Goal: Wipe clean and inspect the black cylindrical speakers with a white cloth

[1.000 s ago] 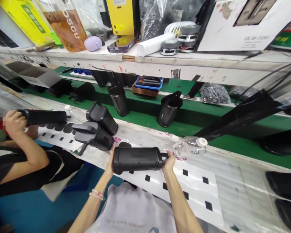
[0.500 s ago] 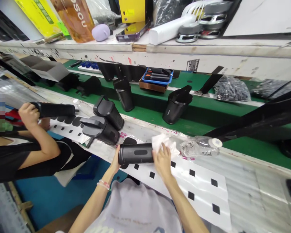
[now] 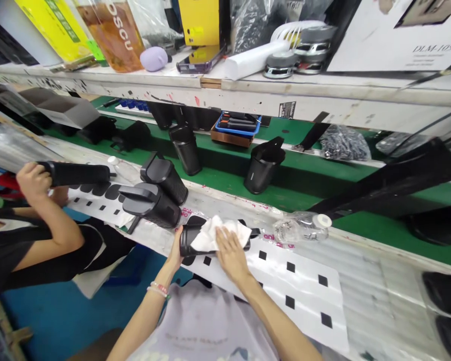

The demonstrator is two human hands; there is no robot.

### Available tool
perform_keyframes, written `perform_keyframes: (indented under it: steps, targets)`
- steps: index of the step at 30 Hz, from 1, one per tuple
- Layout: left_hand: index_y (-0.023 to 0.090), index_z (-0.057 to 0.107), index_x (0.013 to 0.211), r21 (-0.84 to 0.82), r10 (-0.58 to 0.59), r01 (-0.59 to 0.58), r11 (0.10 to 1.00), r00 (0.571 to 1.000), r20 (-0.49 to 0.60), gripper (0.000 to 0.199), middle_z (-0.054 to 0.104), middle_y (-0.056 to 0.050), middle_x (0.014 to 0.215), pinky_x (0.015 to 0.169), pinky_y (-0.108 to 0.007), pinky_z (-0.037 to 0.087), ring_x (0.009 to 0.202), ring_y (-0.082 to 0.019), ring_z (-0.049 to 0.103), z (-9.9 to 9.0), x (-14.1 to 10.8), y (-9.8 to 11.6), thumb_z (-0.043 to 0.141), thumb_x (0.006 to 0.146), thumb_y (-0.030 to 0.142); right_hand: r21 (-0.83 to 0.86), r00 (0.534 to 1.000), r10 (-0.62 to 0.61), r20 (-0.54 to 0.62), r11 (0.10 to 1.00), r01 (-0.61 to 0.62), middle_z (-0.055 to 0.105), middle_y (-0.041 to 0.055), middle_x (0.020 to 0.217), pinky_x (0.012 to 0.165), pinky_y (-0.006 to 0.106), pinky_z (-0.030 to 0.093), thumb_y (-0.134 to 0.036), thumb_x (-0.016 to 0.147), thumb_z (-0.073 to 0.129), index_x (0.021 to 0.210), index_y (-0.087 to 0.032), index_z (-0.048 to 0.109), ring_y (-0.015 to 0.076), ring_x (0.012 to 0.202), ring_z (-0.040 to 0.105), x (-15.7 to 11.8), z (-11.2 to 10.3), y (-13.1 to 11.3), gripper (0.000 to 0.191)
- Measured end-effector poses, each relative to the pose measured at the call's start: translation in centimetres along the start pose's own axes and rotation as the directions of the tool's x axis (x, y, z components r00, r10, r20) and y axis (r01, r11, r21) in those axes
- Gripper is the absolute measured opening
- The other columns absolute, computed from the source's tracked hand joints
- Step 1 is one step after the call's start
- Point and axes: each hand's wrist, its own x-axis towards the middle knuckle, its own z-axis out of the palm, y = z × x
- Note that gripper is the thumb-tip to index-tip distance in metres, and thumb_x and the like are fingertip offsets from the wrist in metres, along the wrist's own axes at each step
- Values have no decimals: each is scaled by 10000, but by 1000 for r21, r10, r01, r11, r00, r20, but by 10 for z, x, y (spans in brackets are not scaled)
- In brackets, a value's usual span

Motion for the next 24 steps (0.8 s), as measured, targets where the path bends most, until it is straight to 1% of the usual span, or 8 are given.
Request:
perform_keyframes:
  steps: [3, 6, 9, 12, 17, 22, 23, 24]
  targets:
    - [120, 635, 1194, 62, 20, -18, 998, 1000, -20, 597, 694, -151, 1164, 1005, -457, 466, 1098, -269, 649, -1, 1, -1, 565, 838, 594, -14, 956, 200, -214, 978, -208, 400, 113, 1481, 1204, 503, 66, -264, 866, 415, 1330, -73, 536, 298, 1437, 231, 3, -18, 23, 517]
    - [120, 647, 1183, 127, 100, -100, 987, 995, 0, 607, 699, -149, 1155, 1012, -445, 462, 1115, -282, 641, -2, -4, -2, 540, 839, 608, 104, 831, 420, -365, 905, -413, 391, 176, 1484, 1182, 532, 122, -308, 872, 383, 1302, -38, 525, 318, 1440, 210, 1, -31, 40, 527]
    - [138, 647, 1199, 209, 244, -252, 945, 968, 63, 613, 672, -140, 1218, 1071, -436, 406, 1211, -297, 576, -1, -15, -1, 541, 828, 614, 323, 659, 672, -338, 741, -589, 657, 212, 1156, 1035, 548, 392, -382, 866, 423, 1011, -98, 654, 364, 1225, 523, -5, -52, 58, 394]
    - [177, 602, 1279, 286, 407, -448, 847, 893, 192, 671, 585, -114, 1353, 1146, -425, 299, 1341, -299, 444, 3, -31, 7, 623, 765, 608, 542, 526, 837, -150, 514, -664, 698, 95, 730, 761, 447, 555, -366, 863, 493, 777, -150, 626, 258, 781, 693, -6, -71, 72, 267]
    - [242, 615, 1279, 328, 561, -738, 590, 667, 490, 873, 522, -93, 1411, 1185, -452, 173, 1370, -360, 368, 21, -64, 47, 868, 475, 469, 770, 482, 873, 71, 259, -584, 647, 15, 567, 547, 322, 538, -306, 788, 617, 695, -164, 621, 182, 509, 626, 7, -72, 56, 170]
    - [302, 360, 1468, 188, 604, -980, 62, 187, 775, 1043, 363, -104, 1507, 1152, -536, 201, 1379, -400, 317, 40, -102, 92, 740, 572, 677, 924, 567, 824, -2, 219, -314, 717, -21, 710, 620, 269, 555, -415, 724, 686, 822, -219, 675, 183, 680, 683, 27, -81, 5, 219]
    - [308, 291, 1495, 188, 620, -982, 29, 165, 767, 1028, 301, -100, 1542, 1158, -541, 185, 1403, -396, 274, 44, -108, 95, 648, 634, 743, 938, 580, 814, -24, 219, -268, 721, -28, 725, 630, 271, 558, -437, 712, 699, 851, -226, 678, 187, 701, 686, 31, -87, -5, 253]
    - [313, 253, 1506, 212, 652, -975, 68, 204, 730, 1007, 248, -89, 1570, 1168, -537, 161, 1428, -388, 226, 47, -113, 97, 567, 674, 785, 949, 590, 806, -48, 221, -225, 720, -34, 728, 635, 276, 559, -457, 702, 711, 871, -230, 676, 193, 716, 687, 34, -94, -13, 284]
